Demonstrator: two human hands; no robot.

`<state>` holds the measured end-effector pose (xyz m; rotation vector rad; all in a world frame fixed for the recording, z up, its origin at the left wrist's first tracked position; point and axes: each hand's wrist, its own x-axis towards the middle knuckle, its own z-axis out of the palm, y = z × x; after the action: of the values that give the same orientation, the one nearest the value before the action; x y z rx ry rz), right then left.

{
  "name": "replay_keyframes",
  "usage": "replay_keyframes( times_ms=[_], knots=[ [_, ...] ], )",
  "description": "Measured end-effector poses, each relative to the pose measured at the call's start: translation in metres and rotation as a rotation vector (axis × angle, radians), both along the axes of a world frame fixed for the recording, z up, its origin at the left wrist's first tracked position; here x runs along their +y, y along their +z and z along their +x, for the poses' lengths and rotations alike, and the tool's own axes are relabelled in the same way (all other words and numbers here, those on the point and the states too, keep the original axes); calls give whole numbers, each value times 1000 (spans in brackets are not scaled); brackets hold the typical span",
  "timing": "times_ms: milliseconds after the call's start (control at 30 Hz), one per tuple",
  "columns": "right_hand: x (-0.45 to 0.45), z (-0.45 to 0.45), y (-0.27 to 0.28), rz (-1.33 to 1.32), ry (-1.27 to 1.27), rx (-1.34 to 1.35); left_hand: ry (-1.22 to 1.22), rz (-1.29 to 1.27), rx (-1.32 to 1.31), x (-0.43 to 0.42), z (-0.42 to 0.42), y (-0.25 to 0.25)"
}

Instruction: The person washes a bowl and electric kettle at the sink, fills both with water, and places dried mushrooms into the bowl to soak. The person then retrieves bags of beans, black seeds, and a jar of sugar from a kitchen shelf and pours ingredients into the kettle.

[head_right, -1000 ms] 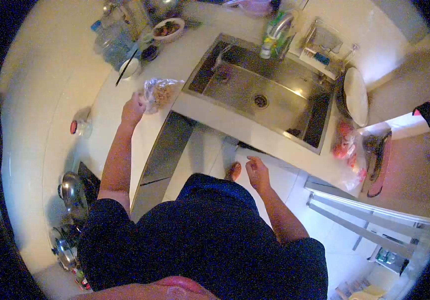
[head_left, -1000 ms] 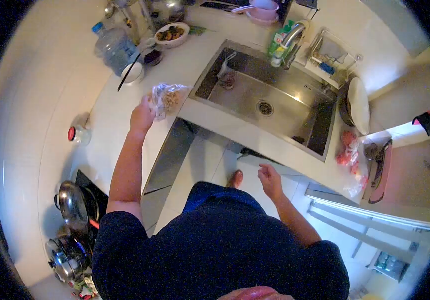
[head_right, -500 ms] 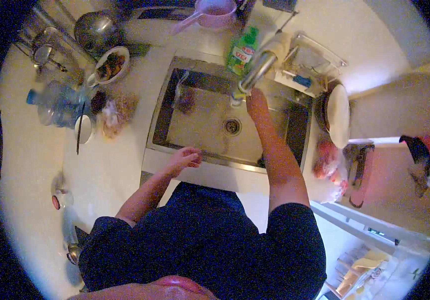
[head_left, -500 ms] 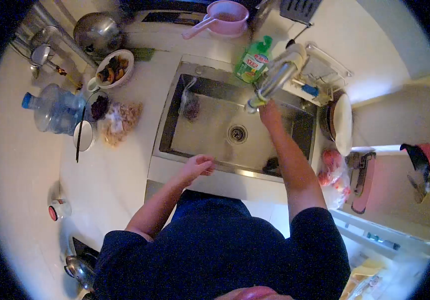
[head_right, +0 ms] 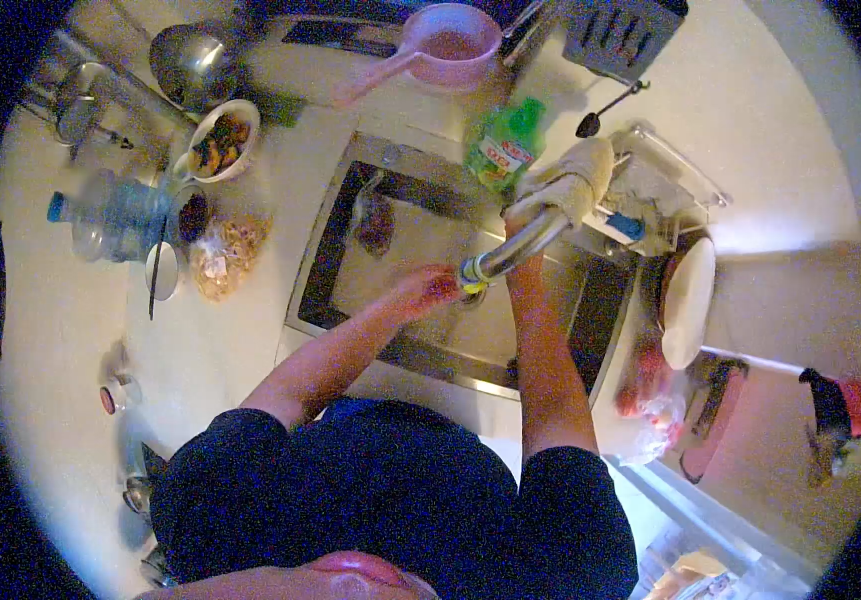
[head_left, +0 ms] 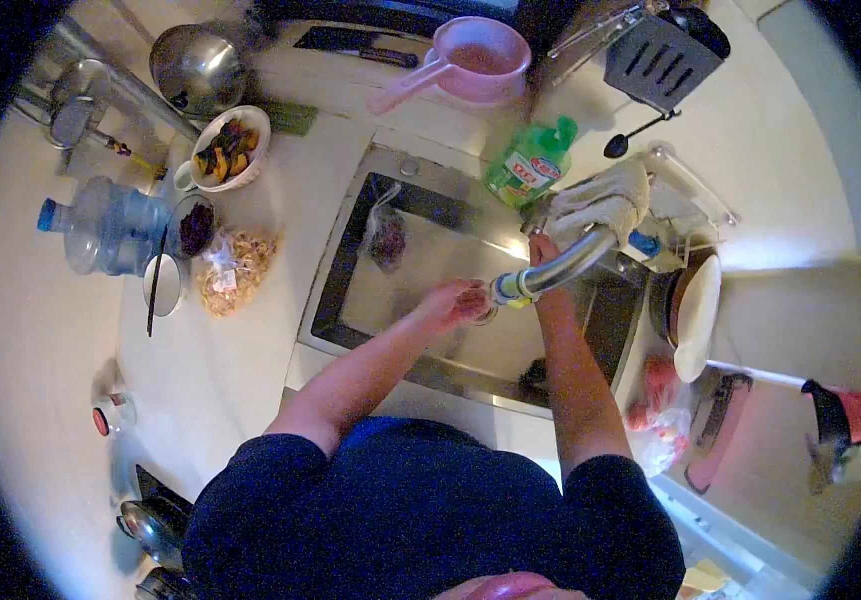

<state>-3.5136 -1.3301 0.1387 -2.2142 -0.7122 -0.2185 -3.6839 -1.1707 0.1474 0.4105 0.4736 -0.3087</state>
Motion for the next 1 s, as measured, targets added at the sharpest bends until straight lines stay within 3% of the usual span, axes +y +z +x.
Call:
replay_keyframes(
  times_ms=[33,67,100,167,233,267,300,333,367,433,467,600,633,667,700,733,767,867,967,1000],
  knots=[
    [2,3,-7,29,30,-156,-27,-30,-43,-8,11,-24],
    [-2,13,-21,77,117,-125,-66,-111,-158,-16,20,-37],
    [-7,19,-44,97,33,-73,-106,-191,-276,-23,30,-45],
    [-14,25,-72,144,-110,88,-127,-48,-462,-31,43,-54],
    [-17,10,-66,378,-99,374,-86,386,-572,-44,44,-58],
    [-15,-4,-62,609,-12,538,-66,605,-617,-51,43,-61],
    [-11,-25,-60,1029,237,757,-46,829,-653,-56,42,-63],
    [1,-43,-56,1380,580,983,7,765,-531,-56,42,-66],
    [14,-61,-55,1553,904,1202,71,696,-411,-56,41,-70],
    [38,-84,-51,1293,912,1196,257,-74,91,-57,35,-77],
    [48,-88,-52,1029,772,1122,218,-319,128,-44,33,-76],
    [70,-101,-52,33,192,653,157,-439,-5,-28,15,-64],
    [69,-99,-42,-89,106,647,157,-365,-14,-32,17,-27],
    [68,-96,-30,-214,27,647,191,-329,-8,-39,21,-25],
    [69,-84,4,-219,14,786,225,-292,-1,-47,25,-26],
    [67,-77,23,-222,-6,927,293,-292,25,-62,31,-63],
    [64,-87,19,-73,37,802,351,-295,50,-75,36,-83],
    [47,-129,13,131,25,607,315,-176,62,-38,30,-31],
    [35,-146,65,56,-53,808,-19,-434,-281,-44,39,-111],
    [40,-141,83,103,-4,812,54,-400,-247,-47,36,-107]
  ],
)
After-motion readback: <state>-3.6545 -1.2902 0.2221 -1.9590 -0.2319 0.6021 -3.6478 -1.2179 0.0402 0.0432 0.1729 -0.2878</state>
